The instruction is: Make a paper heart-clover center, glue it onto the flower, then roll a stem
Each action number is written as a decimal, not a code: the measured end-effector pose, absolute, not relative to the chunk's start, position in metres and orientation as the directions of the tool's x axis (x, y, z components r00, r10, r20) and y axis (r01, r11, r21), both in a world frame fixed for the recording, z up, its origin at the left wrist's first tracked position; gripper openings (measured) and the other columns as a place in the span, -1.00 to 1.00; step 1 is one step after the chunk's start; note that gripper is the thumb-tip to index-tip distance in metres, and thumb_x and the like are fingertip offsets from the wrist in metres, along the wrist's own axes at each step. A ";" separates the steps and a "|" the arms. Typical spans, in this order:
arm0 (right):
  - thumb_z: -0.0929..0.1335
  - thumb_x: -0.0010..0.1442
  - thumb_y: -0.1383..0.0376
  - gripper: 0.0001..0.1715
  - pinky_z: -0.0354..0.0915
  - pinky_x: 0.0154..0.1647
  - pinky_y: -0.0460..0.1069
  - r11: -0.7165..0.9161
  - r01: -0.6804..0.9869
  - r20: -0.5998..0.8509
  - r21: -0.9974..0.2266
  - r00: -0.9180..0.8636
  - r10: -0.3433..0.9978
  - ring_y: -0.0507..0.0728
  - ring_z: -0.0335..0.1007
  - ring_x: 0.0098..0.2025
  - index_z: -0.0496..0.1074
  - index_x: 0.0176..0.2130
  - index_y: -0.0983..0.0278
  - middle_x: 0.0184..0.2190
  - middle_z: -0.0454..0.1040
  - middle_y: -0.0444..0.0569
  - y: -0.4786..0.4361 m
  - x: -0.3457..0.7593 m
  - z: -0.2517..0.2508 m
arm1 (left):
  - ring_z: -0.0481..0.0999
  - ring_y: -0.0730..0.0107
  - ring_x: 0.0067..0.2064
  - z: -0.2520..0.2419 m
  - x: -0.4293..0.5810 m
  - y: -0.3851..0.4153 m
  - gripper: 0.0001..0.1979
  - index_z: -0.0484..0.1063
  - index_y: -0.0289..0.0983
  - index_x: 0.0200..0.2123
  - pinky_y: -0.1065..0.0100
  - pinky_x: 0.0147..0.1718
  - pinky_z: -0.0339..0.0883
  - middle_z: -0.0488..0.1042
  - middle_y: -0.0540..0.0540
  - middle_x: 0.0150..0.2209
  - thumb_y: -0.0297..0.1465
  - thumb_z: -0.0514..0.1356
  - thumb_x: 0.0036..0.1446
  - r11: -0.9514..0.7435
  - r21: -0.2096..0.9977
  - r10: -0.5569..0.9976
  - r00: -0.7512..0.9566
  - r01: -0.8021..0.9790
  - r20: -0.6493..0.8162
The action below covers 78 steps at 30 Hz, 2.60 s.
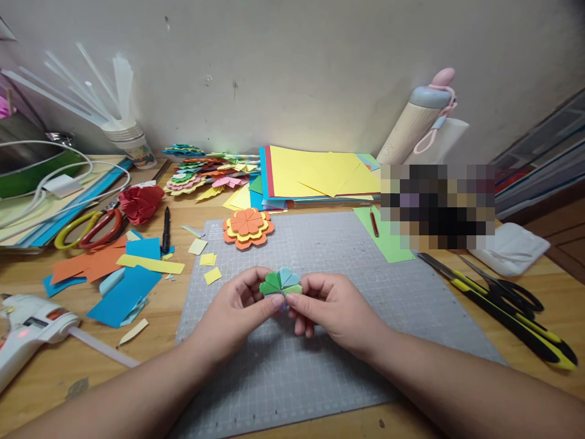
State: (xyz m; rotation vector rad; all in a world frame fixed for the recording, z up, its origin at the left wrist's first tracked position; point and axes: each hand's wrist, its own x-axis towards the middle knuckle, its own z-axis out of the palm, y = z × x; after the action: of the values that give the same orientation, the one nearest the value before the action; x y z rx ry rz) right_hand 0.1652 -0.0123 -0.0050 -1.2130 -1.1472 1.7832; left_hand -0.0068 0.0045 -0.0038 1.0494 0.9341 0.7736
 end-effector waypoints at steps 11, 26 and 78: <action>0.45 0.04 0.13 -0.66 0.22 -0.62 -0.14 -0.370 -0.057 -0.331 -0.927 -0.337 0.881 -0.06 0.31 -0.63 0.35 -0.51 0.30 -0.65 0.38 -0.19 -0.012 0.167 -0.009 | 0.25 0.59 -0.55 -0.005 -0.011 0.006 -0.78 0.47 -0.31 -0.43 0.51 -0.56 0.14 0.38 0.06 -0.56 -0.28 0.35 -0.03 0.259 0.966 0.932 0.263 0.001 -0.251; 0.44 0.05 0.20 -0.70 0.25 -0.63 -0.16 -0.384 -0.020 -0.356 -0.923 -0.335 0.872 -0.08 0.32 -0.66 0.32 -0.53 0.30 -0.66 0.38 -0.20 -0.008 0.171 -0.010 | 0.30 0.55 -0.54 -0.007 -0.018 0.008 -0.75 0.51 -0.29 -0.51 0.47 -0.48 0.12 0.38 0.07 -0.63 -0.22 0.27 0.06 0.302 0.942 0.895 0.297 0.148 -0.334; 0.43 0.08 0.28 -0.78 0.28 -0.60 -0.16 -0.506 0.007 -0.468 -0.862 -0.391 0.792 -0.05 0.39 -0.62 0.36 -0.50 0.32 -0.62 0.44 -0.17 -0.013 0.162 -0.007 | 0.28 0.56 -0.51 0.001 -0.010 0.004 -0.84 0.45 -0.28 -0.41 0.49 -0.51 0.17 0.39 0.06 -0.53 -0.32 0.30 -0.01 0.240 0.970 0.950 0.200 0.028 -0.240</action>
State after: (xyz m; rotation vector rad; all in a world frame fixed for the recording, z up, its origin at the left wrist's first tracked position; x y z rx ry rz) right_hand 0.1624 -0.0126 -0.0071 -1.2932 -1.1205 1.9467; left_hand -0.0097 0.0043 0.0014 1.1209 1.1675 0.8831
